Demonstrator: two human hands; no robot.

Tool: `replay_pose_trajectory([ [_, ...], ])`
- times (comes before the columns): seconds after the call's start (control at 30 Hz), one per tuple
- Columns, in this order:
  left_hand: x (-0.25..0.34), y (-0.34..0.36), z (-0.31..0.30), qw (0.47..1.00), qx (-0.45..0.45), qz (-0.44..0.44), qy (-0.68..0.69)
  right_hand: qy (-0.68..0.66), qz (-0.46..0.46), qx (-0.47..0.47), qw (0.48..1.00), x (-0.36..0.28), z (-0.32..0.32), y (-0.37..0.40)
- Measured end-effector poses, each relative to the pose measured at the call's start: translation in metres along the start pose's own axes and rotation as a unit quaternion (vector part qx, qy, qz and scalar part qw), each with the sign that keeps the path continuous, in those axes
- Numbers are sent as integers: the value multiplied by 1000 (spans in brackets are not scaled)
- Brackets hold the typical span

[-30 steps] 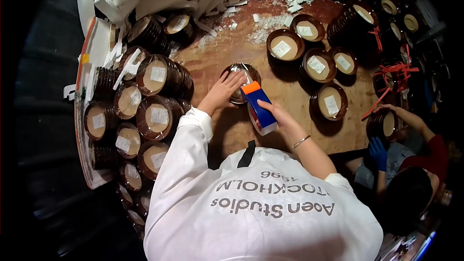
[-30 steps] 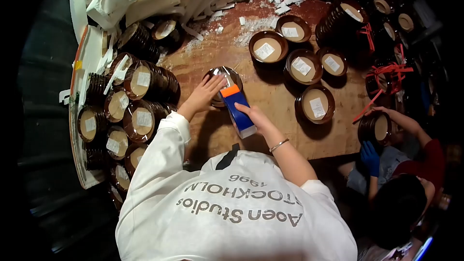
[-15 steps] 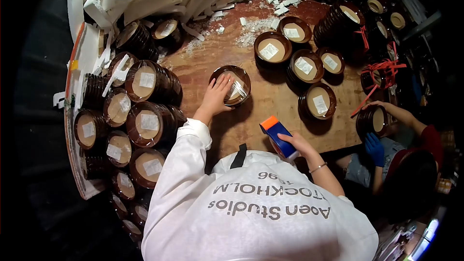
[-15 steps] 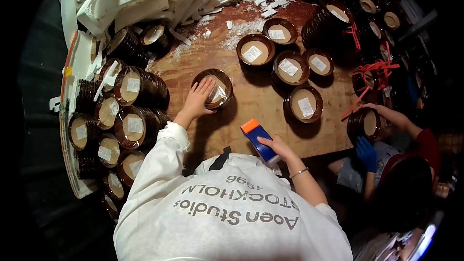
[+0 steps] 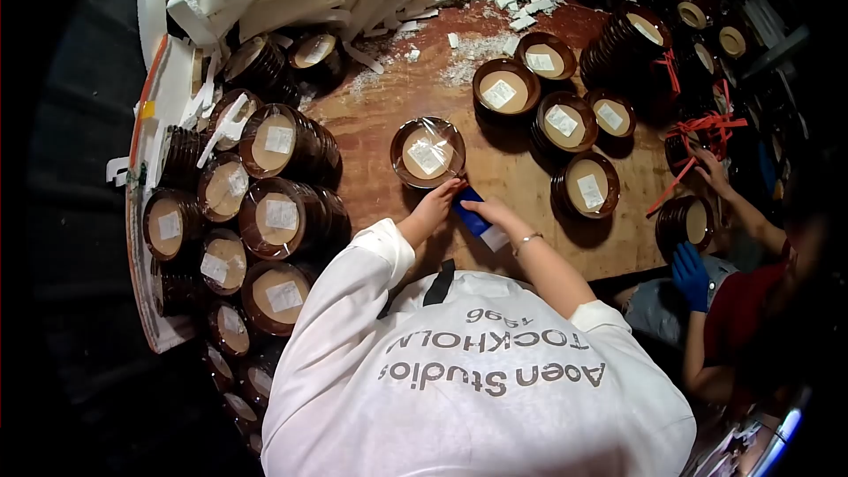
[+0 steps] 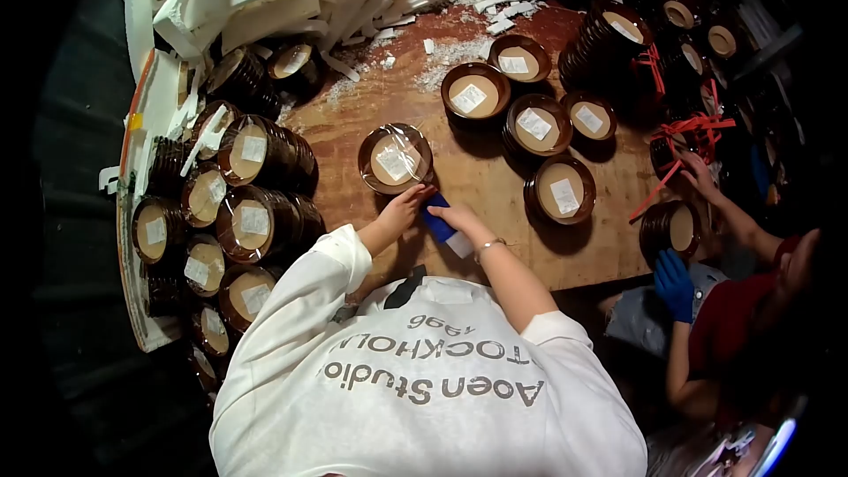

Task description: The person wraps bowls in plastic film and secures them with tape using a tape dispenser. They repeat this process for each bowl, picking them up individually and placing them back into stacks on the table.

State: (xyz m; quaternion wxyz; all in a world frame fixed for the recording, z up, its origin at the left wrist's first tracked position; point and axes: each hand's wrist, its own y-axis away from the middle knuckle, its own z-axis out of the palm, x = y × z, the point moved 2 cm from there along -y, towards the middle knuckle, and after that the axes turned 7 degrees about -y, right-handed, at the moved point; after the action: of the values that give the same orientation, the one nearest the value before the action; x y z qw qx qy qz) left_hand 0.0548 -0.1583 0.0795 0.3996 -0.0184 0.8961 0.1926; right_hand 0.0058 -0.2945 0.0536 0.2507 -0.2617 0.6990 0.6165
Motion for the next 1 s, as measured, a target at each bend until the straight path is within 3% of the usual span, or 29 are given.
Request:
replay_pose_trajectory([
  [0.07,7,-8,7,985,-120,121,-34,111,-13,42,993,-9,4,-4],
  [0.2,23,-15,24,993,-55,71,-78,128,-30,44,990,-10,2,1],
  [0.27,2,-11,6,989,-26,138,-36,-99,28,-56,993,-8,-14,27],
  [0.4,13,-20,6,988,-41,144,-41,-118,106,1,987,13,-49,69],
  [0.47,18,-26,8,988,-52,141,-35,-137,-58,71,986,12,-54,81],
  [0.5,20,-29,7,989,-54,136,-34,-133,-59,69,987,14,-54,77],
  [0.57,27,-29,9,989,-67,127,-23,176,-111,193,959,22,-47,64],
  [0.67,39,-24,14,991,-86,106,-5,213,-47,201,955,22,-28,44],
  [0.7,42,-20,17,991,-90,96,7,231,4,188,955,22,-25,37],
  [0.87,66,16,32,984,-116,22,136,274,-36,196,941,38,-5,11],
  [0.93,67,36,36,960,-106,-63,251,250,-190,207,927,64,-11,-15],
  [0.97,59,48,35,925,-77,-134,348,258,-201,197,924,53,-12,-5],
  [1.0,48,61,31,829,-89,-259,487,181,-195,179,947,30,-18,14],
])
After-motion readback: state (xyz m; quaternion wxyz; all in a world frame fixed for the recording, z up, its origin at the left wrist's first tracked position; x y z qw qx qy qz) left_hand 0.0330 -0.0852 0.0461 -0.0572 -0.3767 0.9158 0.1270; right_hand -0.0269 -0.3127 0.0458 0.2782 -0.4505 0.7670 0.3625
